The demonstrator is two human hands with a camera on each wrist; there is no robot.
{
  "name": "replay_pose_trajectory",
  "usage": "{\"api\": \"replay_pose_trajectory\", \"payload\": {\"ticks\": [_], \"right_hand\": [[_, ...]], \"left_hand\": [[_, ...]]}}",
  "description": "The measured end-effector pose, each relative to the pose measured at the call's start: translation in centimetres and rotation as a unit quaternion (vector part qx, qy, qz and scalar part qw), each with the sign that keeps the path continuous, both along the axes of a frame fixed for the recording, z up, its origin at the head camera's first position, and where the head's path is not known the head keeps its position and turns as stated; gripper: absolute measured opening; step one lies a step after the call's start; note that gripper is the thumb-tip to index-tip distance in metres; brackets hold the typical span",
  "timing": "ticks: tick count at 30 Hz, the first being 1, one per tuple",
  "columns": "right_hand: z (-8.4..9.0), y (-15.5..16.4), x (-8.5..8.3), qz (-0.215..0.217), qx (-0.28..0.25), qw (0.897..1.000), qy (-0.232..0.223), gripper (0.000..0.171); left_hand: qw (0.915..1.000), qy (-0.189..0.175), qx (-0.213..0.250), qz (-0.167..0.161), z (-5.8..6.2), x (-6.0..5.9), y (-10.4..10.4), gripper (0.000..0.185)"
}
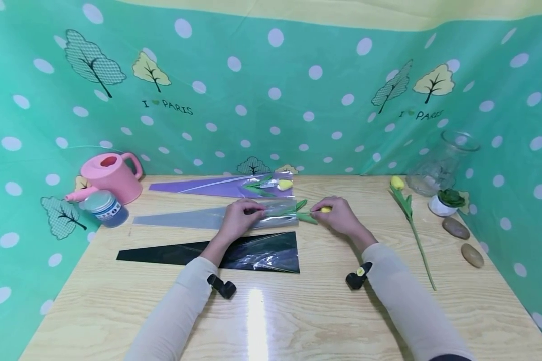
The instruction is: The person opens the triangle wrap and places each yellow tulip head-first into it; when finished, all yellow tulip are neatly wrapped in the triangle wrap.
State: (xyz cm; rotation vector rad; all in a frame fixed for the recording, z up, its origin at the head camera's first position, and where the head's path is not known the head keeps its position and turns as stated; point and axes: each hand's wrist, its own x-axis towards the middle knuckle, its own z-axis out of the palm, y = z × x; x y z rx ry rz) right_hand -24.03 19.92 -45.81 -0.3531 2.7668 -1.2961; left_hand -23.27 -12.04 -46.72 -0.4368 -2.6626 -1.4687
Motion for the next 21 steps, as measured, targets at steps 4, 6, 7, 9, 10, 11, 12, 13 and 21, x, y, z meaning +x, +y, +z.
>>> {"api": "replay_pose_trajectory", "payload": {"ticks": [4, 6, 7, 9, 10, 11, 12, 13, 21], "right_hand": [[-0.3, -0.1, 0.0, 0.001, 0.001, 1.0, 0.004, 0.012], [-0.3, 0.0, 0.1, 0.006, -0.007, 1.0, -0.001, 0.018], [-0.2, 0.1, 0.2, 0.01, -0.016, 1.0, -0.006, 0.021], [0.0, 0.5, 0.3, 0.016, -0.032, 0.999, -0.018, 0.03], [0.1, 0.8, 0.4, 0.02, -0.038, 0.999, -0.023, 0.034], [0.2, 1.2, 0.5, 0.021, -0.041, 0.999, -0.028, 0.038], [0.4, 1.6, 0.6, 0.022, -0.044, 0.998, -0.033, 0.04], [0.5, 2.0, 0.6, 0.022, -0.043, 0.998, -0.035, 0.042], [0.7, 5.1, 1.1, 0.018, -0.018, 0.999, -0.04, 0.039]], "left_hand": [[1.0, 0.0, -0.001, -0.003, 0.0, 0.0, 0.0, 0.012], [1.0, 0.002, 0.0, -0.006, 0.0, 0.1, -0.1, 0.013], [1.0, 0.004, -0.001, -0.006, 0.1, 0.1, -0.1, 0.013], [0.9999, 0.007, -0.002, -0.007, 0.1, 0.1, -0.1, 0.013], [0.9999, 0.008, -0.002, -0.007, 0.1, 0.1, -0.2, 0.013], [0.9999, 0.008, 0.0, -0.007, 0.1, 0.1, -0.2, 0.013], [1.0, 0.007, 0.0, -0.006, 0.1, 0.1, -0.2, 0.013], [1.0, 0.007, -0.001, -0.006, 0.1, 0.1, -0.2, 0.013], [0.9999, 0.008, -0.003, -0.007, 0.1, 0.2, 0.0, 0.014]]}}
